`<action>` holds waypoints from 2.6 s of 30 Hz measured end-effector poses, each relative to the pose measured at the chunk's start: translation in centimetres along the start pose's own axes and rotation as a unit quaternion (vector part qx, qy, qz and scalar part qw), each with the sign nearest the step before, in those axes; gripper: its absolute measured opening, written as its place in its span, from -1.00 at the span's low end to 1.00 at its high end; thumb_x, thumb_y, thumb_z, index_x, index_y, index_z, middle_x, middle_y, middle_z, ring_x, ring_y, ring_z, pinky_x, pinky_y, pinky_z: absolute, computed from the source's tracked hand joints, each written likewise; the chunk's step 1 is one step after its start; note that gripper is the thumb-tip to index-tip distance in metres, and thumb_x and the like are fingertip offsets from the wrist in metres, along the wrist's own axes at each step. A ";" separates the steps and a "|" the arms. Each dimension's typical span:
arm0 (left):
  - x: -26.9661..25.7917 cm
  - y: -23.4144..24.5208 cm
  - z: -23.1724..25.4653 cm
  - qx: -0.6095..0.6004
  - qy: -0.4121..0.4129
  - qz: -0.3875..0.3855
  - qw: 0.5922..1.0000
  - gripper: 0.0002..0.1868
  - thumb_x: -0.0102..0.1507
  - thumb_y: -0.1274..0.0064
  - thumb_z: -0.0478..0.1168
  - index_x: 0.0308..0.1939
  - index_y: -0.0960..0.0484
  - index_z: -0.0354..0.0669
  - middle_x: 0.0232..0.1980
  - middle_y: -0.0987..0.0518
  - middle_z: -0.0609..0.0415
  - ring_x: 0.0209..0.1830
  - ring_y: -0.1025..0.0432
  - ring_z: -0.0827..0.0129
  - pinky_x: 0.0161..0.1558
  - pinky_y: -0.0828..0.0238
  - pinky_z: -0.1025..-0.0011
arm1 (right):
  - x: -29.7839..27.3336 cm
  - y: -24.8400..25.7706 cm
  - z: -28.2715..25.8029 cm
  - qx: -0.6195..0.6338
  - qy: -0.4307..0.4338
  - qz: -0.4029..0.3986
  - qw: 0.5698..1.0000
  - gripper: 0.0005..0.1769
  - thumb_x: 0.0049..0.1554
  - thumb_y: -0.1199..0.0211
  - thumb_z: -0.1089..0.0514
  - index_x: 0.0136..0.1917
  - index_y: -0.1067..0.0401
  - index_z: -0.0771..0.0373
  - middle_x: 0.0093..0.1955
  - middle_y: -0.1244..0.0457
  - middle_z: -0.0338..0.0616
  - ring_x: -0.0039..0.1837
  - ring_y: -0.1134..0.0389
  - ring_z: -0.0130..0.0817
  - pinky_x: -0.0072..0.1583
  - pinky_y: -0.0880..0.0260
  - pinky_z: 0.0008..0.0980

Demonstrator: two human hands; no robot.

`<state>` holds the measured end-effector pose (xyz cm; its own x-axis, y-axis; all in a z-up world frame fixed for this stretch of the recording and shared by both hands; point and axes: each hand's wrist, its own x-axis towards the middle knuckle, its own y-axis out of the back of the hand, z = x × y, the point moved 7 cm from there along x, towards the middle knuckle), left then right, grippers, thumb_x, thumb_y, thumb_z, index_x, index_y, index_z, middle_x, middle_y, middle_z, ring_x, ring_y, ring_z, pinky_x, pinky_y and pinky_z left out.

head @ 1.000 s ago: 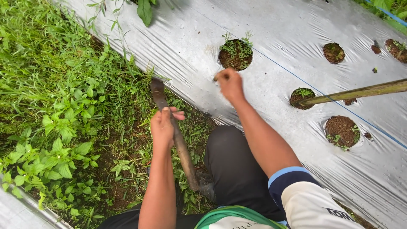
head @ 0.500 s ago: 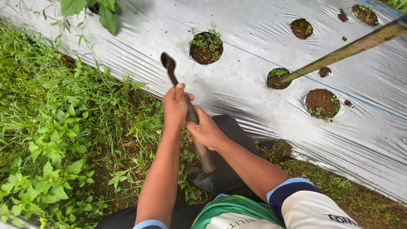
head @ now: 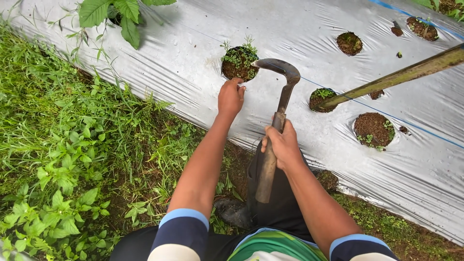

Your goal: The person uses a hand hoe to loosen soil and remove weeds from a narrow strip between two rows of plants covered with plastic mulch. They pull the weeds by hand and gather them into a pile.

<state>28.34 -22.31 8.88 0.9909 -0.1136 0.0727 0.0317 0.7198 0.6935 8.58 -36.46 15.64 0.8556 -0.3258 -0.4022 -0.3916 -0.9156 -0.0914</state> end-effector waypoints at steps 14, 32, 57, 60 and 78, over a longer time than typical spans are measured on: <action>8.8 -8.3 -2.1 0.072 0.044 -0.091 0.992 -0.69 0.33 -0.15 -0.12 0.14 -0.67 -0.07 -0.05 -0.58 -0.15 -0.02 -0.60 -0.01 0.02 -0.64 0.09 | 5.7 0.4 -3.5 -0.237 -0.002 0.005 0.971 -0.35 0.33 -0.19 0.05 0.52 -0.09 0.42 -0.43 -0.33 0.06 -0.47 -0.40 -0.14 -0.37 -0.49 -0.21; 9.4 -8.8 -4.7 0.021 -0.058 0.012 0.998 -0.77 0.39 -0.06 -0.13 -0.03 -0.64 -0.22 -0.19 -0.60 -0.12 -0.13 -0.60 -0.02 -0.05 -0.63 0.05 | 6.8 0.0 -2.7 -0.259 -0.029 -0.046 0.964 -0.39 0.30 -0.17 0.11 0.47 -0.12 0.50 -0.45 -0.31 0.08 -0.48 -0.39 -0.10 -0.39 -0.45 -0.18; 12.4 -3.8 4.1 -0.121 0.118 -0.036 0.985 -0.01 0.22 -0.36 -0.32 0.59 -0.04 -0.08 0.38 -0.28 -0.58 0.37 -0.36 -0.38 0.32 -0.42 -0.23 | 12.8 0.8 -4.8 -0.177 0.045 0.026 0.983 -0.43 0.29 -0.26 0.15 0.46 -0.17 0.38 -0.50 -0.28 0.05 -0.54 -0.34 -0.14 -0.46 -0.40 -0.27; 15.4 -8.1 0.2 0.000 0.083 0.001 0.997 -0.57 0.25 -0.31 -0.07 0.14 -0.56 -0.05 0.03 -0.49 -0.13 0.03 -0.60 -0.04 -0.01 -0.66 0.03 | 12.6 0.6 -5.3 -0.175 0.040 0.023 0.983 -0.40 0.28 -0.27 0.14 0.48 -0.16 0.41 -0.50 -0.29 0.06 -0.54 -0.35 -0.13 -0.47 -0.40 -0.25; 11.3 -9.6 -6.3 0.034 0.007 0.077 0.996 -0.80 0.26 -0.19 -0.28 -0.03 -0.69 -0.03 -0.18 -0.60 -0.05 -0.18 -0.62 -0.02 -0.09 -0.66 0.02 | 12.1 -0.7 -4.7 -0.224 0.039 -0.001 0.974 -0.38 0.28 -0.27 0.14 0.50 -0.17 0.37 -0.45 -0.31 0.10 -0.48 -0.38 -0.10 -0.41 -0.42 -0.22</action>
<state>40.07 -26.24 -1.50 0.9850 0.0057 0.1724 -0.1303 0.6790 0.7224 20.77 -40.86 15.17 0.8856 -0.3256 -0.3312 -0.2180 -0.9211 0.3226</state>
